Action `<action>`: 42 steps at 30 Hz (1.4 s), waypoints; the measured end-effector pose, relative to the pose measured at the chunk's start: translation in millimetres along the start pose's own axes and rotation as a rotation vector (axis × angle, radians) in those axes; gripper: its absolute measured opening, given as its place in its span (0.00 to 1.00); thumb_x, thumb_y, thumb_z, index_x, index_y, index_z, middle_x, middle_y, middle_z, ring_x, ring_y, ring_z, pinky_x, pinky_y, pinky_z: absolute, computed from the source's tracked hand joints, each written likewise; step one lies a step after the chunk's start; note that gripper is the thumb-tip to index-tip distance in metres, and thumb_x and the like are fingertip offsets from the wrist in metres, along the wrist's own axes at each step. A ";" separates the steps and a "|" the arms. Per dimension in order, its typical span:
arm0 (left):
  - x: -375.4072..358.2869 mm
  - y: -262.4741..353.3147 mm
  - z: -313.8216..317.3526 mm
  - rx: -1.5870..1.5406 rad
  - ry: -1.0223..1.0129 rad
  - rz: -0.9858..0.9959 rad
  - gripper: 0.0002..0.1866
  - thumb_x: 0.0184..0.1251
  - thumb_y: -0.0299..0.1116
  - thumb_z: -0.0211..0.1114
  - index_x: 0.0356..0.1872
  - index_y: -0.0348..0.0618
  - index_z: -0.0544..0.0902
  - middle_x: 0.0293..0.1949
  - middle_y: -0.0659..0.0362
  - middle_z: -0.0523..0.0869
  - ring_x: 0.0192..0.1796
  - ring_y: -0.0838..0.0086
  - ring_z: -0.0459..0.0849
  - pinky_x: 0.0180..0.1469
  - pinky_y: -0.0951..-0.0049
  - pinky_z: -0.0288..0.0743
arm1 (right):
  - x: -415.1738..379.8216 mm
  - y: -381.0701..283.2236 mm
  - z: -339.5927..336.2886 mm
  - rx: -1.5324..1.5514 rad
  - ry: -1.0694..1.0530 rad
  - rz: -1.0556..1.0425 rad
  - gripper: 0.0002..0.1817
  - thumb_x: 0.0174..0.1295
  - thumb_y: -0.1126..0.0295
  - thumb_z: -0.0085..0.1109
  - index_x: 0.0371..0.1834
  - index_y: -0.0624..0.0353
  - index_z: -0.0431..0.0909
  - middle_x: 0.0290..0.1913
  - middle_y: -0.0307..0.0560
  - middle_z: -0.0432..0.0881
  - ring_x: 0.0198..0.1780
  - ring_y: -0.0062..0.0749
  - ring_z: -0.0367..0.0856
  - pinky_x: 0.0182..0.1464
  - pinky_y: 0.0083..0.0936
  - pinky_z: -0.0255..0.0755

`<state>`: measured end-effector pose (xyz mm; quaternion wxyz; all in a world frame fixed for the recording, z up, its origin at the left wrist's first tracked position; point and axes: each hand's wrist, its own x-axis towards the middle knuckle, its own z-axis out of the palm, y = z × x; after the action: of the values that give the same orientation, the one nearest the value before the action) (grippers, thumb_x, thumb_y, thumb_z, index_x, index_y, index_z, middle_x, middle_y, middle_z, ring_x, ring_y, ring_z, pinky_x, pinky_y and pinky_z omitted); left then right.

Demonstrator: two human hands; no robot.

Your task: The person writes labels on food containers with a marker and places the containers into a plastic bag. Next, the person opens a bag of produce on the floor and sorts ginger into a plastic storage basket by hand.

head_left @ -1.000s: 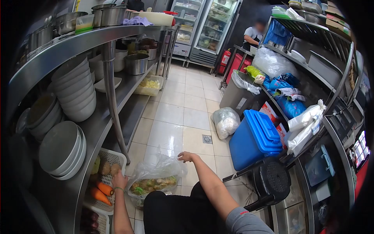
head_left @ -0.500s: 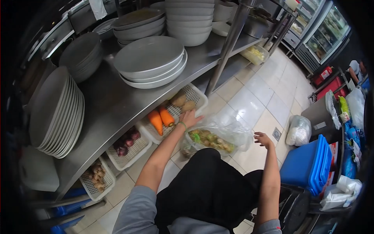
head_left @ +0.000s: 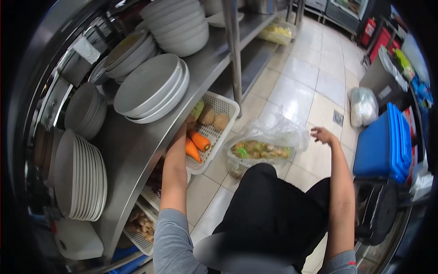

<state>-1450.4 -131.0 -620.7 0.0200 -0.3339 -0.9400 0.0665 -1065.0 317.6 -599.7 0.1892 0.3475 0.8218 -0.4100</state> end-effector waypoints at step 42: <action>-68.3 4.1 -50.8 -0.076 -0.167 -0.052 0.28 0.43 0.46 0.68 0.46 0.43 0.76 0.53 0.43 0.71 0.56 0.52 0.68 0.55 0.58 0.65 | -12.8 14.3 -11.7 -0.032 0.053 0.077 0.27 0.55 0.58 0.56 0.58 0.55 0.66 0.50 0.52 0.76 0.37 0.32 0.80 0.36 0.34 0.72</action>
<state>-1390.7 -165.3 -570.4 -0.0696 -0.3032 -0.9486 0.0578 -1046.1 327.7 -592.9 0.1885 0.3868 0.8188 -0.3800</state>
